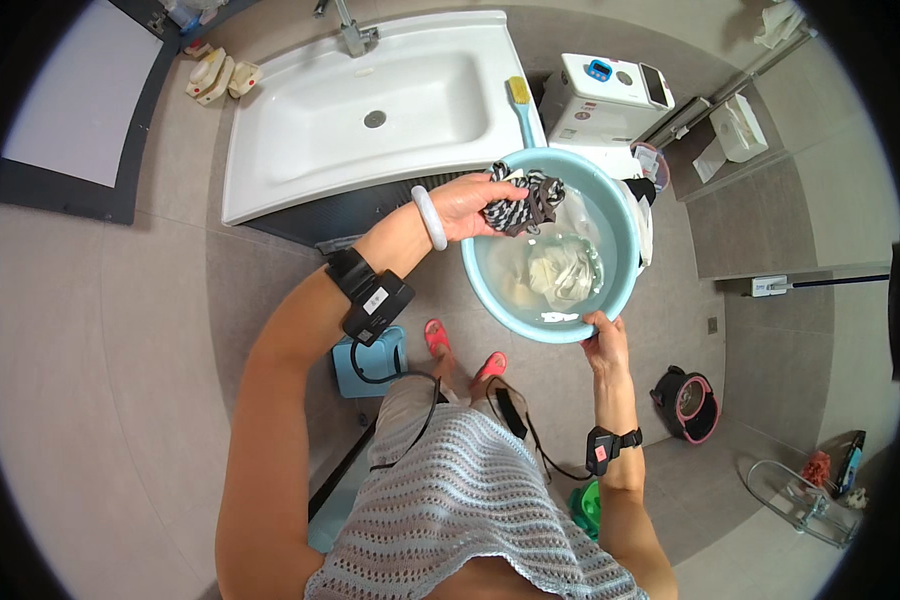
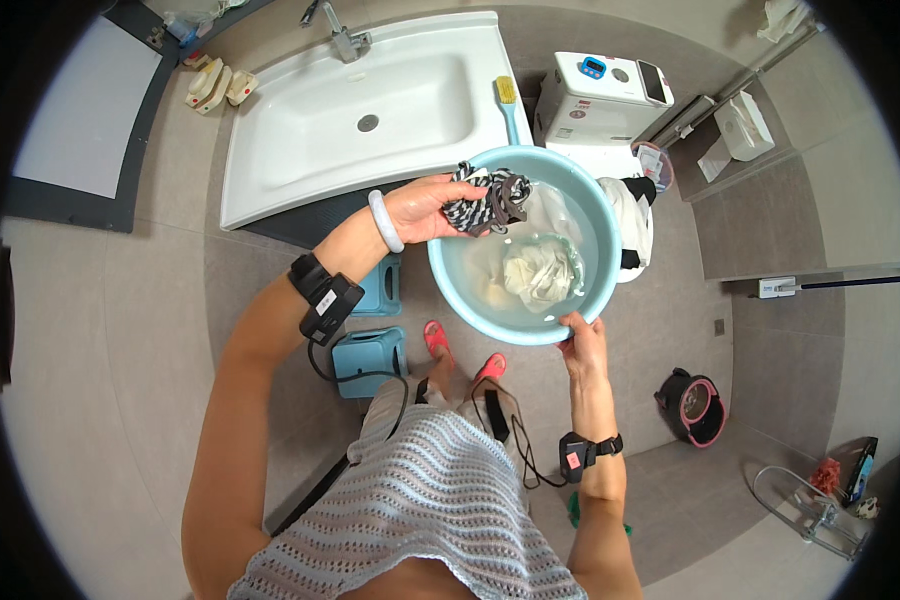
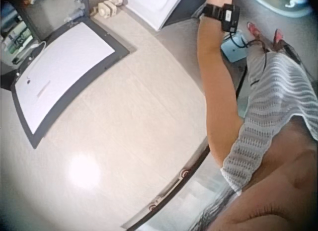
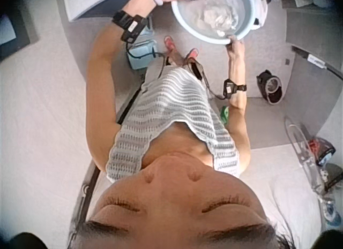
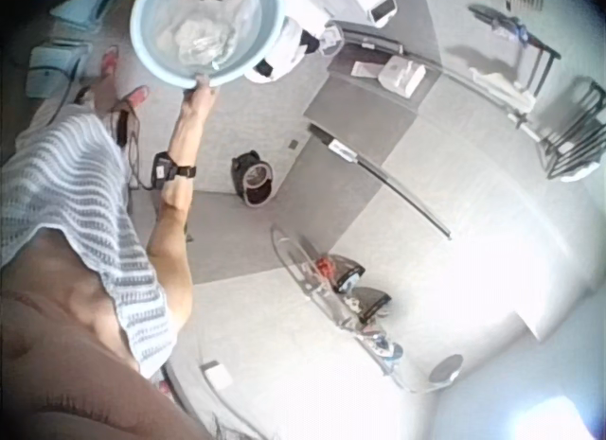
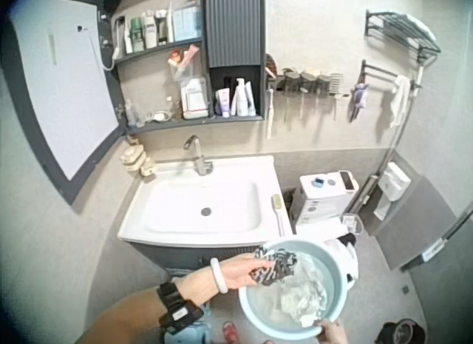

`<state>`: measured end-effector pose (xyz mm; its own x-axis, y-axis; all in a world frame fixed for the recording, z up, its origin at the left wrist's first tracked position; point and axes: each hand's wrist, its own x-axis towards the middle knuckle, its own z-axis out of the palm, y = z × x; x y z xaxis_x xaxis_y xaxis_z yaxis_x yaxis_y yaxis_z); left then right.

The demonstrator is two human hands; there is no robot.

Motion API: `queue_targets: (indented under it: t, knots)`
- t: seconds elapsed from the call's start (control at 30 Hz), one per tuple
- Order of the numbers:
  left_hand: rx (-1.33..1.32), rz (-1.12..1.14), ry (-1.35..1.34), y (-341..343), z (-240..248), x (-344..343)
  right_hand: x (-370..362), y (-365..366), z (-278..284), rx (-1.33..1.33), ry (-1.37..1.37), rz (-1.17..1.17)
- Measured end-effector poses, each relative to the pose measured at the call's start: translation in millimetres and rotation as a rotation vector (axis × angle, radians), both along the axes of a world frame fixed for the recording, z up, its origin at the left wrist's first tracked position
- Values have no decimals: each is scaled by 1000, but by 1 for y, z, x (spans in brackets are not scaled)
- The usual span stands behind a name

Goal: The person washes a striped garment by hand in a basin, applying soap and scrubbing the fabric before moving the basin to the shower area to continue.

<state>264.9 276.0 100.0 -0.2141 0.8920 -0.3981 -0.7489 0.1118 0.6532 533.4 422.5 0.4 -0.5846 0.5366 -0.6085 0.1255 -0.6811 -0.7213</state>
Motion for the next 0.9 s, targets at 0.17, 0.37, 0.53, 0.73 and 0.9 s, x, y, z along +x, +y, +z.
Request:
queue_targets:
  t: [0.17, 0.37, 0.53, 0.73, 0.9]
  knots:
    - [0, 36, -76, 26, -36, 25, 32, 11, -17, 62, 4, -23]
    - [-14, 97, -300, 66, -69, 53, 49, 17, -63, -13, -27, -153]
    - [-106, -91, -284, 121, -105, 71, 80, 29, -104, -5, -62, -278]
    - [-282, -291, -300, 172, -159, 90, 116, 25, -147, -68, -81, -461]
    - [-386, -496, -291, 203, -219, 117, 141, 10, -180, -111, -162, -642]
